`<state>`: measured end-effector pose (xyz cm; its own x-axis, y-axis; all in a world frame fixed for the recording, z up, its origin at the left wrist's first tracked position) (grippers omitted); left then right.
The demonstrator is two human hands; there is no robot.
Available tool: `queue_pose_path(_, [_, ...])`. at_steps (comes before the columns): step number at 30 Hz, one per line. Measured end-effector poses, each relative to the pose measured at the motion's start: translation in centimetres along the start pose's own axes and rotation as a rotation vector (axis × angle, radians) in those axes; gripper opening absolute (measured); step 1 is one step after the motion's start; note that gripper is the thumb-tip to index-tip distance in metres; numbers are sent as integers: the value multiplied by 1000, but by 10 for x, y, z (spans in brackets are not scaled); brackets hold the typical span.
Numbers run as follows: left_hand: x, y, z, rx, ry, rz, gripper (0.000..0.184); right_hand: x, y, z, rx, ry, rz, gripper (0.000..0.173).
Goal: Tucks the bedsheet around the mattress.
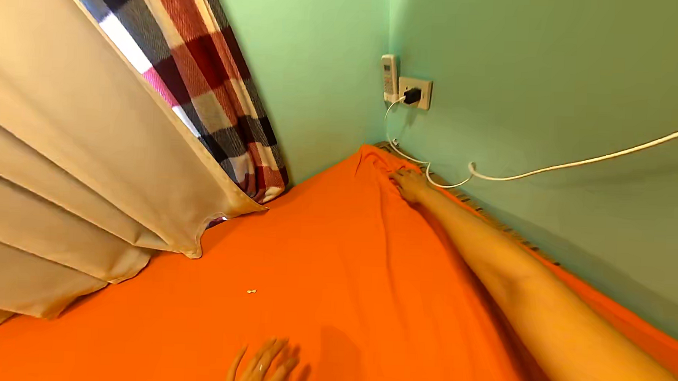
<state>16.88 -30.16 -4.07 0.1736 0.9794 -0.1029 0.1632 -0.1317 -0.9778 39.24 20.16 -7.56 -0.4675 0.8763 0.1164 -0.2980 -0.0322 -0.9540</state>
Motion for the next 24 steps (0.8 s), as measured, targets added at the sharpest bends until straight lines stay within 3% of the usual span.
queue_pose_path(3, [58,-37,-26,159,157,-174,48,-8,3,-3,-61,-11,172,53])
queue_pose_path(7, [150,-76,-53,271,208,-78,42,-7,-12,7,-118,-29,246,45])
queue_pose_path(9, [200,-85,-57,262,149,11,46,-2,-22,7,-153,-31,175,43])
queue_pose_path(13, [310,-77,-55,20,-4,12,46,22,-51,1,-207,-84,-186,34])
queue_pose_path(15, [358,-65,-57,-269,-68,-118,47,44,-59,-3,-280,-114,-301,31])
queue_pose_path(18, [394,-23,-67,-688,-127,-575,47,83,-56,-24,-313,-71,-271,40])
queue_pose_path(21, [377,30,-81,-767,-115,-925,47,122,-44,-38,-362,-51,-295,43])
queue_pose_path(24, [352,21,-94,-843,29,-1065,38,151,-37,-41,-492,-161,-277,42])
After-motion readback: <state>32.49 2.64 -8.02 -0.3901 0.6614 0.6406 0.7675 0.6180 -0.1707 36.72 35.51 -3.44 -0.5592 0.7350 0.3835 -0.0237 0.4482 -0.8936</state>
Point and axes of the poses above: each hand's wrist, its own x-axis towards the middle knuckle, its own y-axis out of the palm, z = x × y, the point moved 9 cm from there along x, towards the middle knuckle, and after that the axes turned 4 degrees about -z, right-handed, at the moved point
